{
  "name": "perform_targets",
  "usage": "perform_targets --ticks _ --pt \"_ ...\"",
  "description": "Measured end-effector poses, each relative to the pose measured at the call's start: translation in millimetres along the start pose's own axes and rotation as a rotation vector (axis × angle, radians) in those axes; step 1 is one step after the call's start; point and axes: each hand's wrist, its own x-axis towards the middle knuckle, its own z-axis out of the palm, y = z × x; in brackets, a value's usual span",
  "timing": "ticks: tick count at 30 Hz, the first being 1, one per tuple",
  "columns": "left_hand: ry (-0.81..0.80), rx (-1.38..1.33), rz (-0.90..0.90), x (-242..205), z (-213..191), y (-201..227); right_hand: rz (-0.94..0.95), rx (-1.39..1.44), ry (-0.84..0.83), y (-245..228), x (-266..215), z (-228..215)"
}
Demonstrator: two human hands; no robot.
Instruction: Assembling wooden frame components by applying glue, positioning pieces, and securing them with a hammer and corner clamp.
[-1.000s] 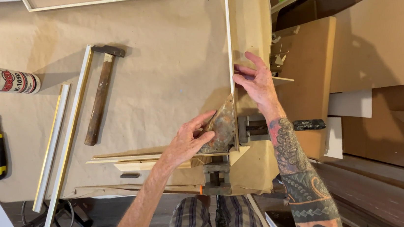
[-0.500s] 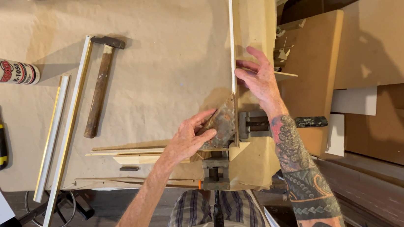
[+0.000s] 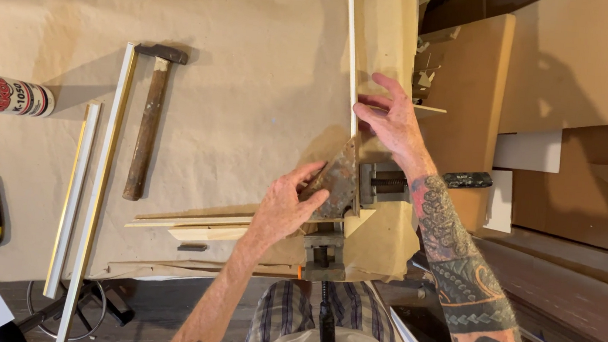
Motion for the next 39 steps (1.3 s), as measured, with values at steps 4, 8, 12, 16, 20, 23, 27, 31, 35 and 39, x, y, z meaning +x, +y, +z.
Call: perform_targets --ticks 4,8,12,16,20,23,27,31,35,39 --pt "0.009 -0.011 0.031 -10 -13 -8 -0.049 -0.035 0.021 -8 -11 -3" --pt "0.101 0.277 0.213 -61 -58 -3 -0.314 -0.273 0.090 -42 -66 0" --pt "-0.027 0.734 0.240 -84 -78 -74 -0.448 -0.609 -0.253 -72 -114 16" --pt "-0.042 0.756 0.307 -80 -81 -92 -0.537 -0.811 -0.459 -63 -120 29" --pt "0.006 0.761 0.440 -87 -87 -89 -0.592 -0.905 -0.409 -47 -118 34" --pt "0.016 0.772 0.486 -86 -86 -95 -0.605 -0.975 -0.414 -47 -121 38" --pt "0.020 0.762 0.514 -87 -88 -96 -0.614 -1.007 -0.398 -40 -123 42" --pt "0.077 0.689 0.578 -89 -86 -99 -0.599 -0.876 -0.324 -37 -128 33" --pt "0.131 0.684 0.690 -93 -83 -92 -0.549 -0.682 -0.130 -9 -158 8" --pt "0.142 0.680 0.795 -87 -63 -98 -0.397 -0.526 0.154 47 -210 1"
